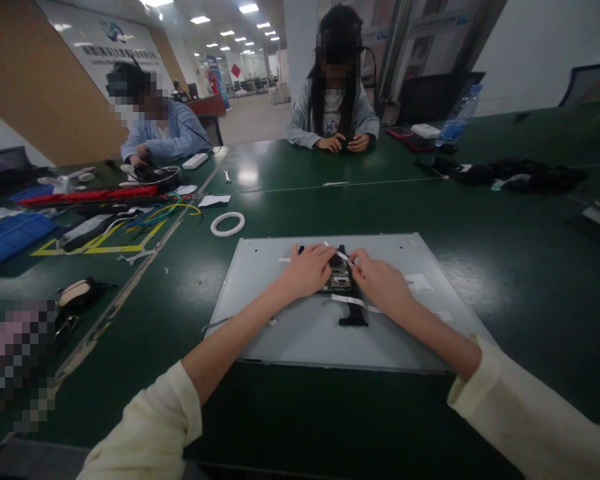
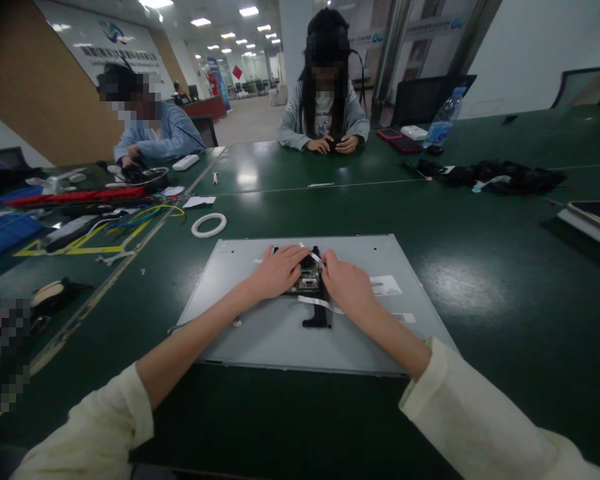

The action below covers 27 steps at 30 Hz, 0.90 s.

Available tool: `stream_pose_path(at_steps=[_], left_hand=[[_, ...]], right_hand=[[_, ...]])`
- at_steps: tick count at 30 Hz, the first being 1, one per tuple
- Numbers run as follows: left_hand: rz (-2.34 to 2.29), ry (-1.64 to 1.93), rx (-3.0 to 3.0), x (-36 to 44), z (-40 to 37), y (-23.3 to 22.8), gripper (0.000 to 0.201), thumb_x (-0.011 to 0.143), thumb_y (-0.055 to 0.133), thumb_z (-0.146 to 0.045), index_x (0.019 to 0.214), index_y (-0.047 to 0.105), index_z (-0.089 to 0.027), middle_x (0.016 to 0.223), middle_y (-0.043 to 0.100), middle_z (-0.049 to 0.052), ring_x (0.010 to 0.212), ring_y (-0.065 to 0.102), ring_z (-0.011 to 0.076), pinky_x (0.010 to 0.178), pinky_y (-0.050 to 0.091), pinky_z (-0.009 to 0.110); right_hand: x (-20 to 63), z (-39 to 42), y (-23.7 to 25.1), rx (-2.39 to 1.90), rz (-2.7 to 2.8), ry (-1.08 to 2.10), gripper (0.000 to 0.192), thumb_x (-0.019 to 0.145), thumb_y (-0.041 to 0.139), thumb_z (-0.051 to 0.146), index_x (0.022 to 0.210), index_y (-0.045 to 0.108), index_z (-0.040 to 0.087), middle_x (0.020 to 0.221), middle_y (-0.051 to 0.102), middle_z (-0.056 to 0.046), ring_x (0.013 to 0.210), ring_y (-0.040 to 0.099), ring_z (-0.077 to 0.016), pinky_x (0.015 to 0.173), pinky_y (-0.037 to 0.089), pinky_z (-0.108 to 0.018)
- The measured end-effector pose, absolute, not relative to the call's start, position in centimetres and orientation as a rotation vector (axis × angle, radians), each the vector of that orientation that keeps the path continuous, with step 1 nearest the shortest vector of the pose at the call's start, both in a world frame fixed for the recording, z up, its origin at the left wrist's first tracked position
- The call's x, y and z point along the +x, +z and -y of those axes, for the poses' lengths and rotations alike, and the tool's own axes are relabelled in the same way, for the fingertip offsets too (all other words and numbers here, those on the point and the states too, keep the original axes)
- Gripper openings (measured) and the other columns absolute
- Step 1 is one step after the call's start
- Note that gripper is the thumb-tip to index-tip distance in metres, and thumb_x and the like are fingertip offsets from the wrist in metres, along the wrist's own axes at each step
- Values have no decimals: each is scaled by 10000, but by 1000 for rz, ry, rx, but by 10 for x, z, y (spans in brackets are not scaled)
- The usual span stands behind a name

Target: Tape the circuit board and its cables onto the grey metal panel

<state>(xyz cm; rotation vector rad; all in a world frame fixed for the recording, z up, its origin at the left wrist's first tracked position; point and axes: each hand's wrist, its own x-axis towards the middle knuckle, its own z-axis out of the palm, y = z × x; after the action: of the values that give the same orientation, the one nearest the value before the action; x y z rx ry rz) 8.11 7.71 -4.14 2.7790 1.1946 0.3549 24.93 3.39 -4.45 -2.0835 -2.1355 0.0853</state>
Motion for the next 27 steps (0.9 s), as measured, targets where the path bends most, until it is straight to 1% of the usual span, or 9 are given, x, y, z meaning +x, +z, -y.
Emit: stream_pose_path(at_steps=[4,8,11,17,20,23,25,27], left_hand=[[-1190,372,2774,81,-78,-43,409,876,282,-242,1263,414,-218,1326,451,55,1211,378,216,1003,232,558],[-1192,374,2768,81,-78,-43,410,876,277,-237,1261,418,-216,1330,448,54,1209,379,213,1005,240,543],[-1204,361,2761,81,-79,-44,417,876,275,-245,1270,408,-220,1342,435,50,1223,363,222,1002,246,544],[-1236,238,2741,80,-82,-44,438,884,247,-282,1307,356,-257,1412,335,24,1289,264,274,975,259,578],[-1251,194,2734,80,-81,-43,445,889,243,-294,1322,338,-263,1427,308,20,1303,236,273,996,242,556],[-1246,206,2727,80,-80,-42,444,890,239,-293,1322,338,-266,1425,314,15,1301,244,261,1003,241,542],[-1239,223,2724,80,-80,-42,441,890,240,-293,1317,346,-265,1417,329,16,1294,261,258,1001,245,540],[-1234,239,2721,80,-80,-42,440,889,241,-293,1314,351,-263,1412,337,20,1290,270,258,997,248,541]], right_hand=[[246,-31,-40,-2175,2185,-37,227,894,339,295,1039,484,197,668,631,-75,593,604,-225,469,229,-255],[249,-28,-38,-2157,2229,-36,248,894,342,317,1061,482,198,673,632,-76,606,606,-237,479,260,-256],[253,-27,-38,-2157,2240,-18,258,889,357,332,1061,491,194,656,627,-73,583,595,-226,496,276,-257],[269,-18,-37,-2044,2254,37,219,855,415,354,974,517,202,646,606,-35,554,549,-185,474,237,-251],[277,-14,-33,-1820,2305,105,165,849,424,302,875,549,199,746,608,-28,620,534,-157,522,299,-253],[280,-13,-27,-1578,2311,273,217,875,388,272,844,584,182,844,596,-39,722,530,-143,629,356,-254],[278,-12,-24,-1514,2310,429,285,891,369,312,801,603,177,815,585,-39,714,522,-137,635,358,-255],[275,-10,-22,-1508,2318,561,359,889,369,385,728,610,175,770,567,-37,670,506,-133,602,349,-259]])
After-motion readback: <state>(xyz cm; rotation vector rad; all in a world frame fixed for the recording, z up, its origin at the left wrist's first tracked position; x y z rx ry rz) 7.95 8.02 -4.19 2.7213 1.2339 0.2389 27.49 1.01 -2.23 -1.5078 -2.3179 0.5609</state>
